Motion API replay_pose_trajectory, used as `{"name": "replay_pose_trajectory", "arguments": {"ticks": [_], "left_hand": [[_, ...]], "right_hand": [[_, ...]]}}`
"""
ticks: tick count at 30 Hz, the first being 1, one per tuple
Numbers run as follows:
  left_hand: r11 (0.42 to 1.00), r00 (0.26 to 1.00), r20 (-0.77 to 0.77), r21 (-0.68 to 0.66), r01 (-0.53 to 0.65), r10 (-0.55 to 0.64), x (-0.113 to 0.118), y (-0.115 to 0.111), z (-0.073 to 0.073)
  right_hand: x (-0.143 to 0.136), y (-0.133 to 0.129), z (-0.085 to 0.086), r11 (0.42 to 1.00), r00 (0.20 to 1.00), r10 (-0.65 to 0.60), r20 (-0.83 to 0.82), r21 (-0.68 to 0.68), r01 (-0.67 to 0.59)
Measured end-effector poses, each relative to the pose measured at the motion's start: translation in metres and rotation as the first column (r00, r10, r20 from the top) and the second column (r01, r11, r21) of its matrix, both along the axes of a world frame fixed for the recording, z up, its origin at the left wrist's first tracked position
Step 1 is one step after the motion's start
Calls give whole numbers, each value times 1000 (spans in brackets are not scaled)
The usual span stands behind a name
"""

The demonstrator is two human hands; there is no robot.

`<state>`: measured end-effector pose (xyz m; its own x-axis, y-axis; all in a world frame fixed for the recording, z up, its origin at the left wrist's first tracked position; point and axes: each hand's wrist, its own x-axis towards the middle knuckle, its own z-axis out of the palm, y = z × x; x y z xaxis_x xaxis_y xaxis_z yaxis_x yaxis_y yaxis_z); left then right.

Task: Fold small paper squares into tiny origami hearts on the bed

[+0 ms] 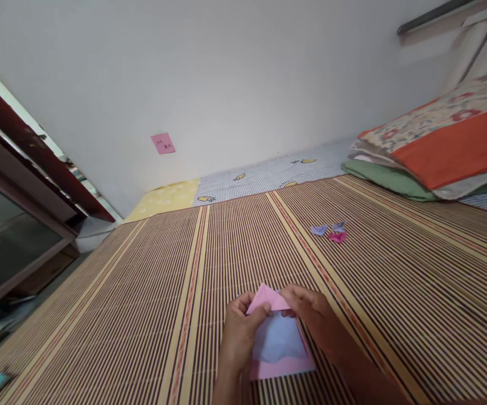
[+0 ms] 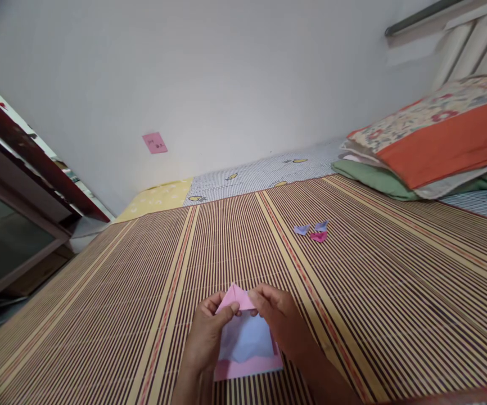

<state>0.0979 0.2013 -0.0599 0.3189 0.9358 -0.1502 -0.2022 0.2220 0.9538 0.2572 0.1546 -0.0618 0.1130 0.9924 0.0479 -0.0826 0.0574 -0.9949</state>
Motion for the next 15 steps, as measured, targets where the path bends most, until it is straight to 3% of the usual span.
{"name": "replay_pose_trajectory", "arguments": {"ticks": [4,9,15], "left_hand": [[1000,999,39,-15,3,-2,-1,1,-1],[998,995,76,-10,65,-64,-1,-1,4],[992,986,112,-12,124,-122,-2,-2,6]], "right_hand": [[-7,-1,2,999,998,46,-33,13,-45],[-10,-3,9,1000,999,16,-34,-5,-17],[-8,-4,1,999,990,-33,134,22,31]]}}
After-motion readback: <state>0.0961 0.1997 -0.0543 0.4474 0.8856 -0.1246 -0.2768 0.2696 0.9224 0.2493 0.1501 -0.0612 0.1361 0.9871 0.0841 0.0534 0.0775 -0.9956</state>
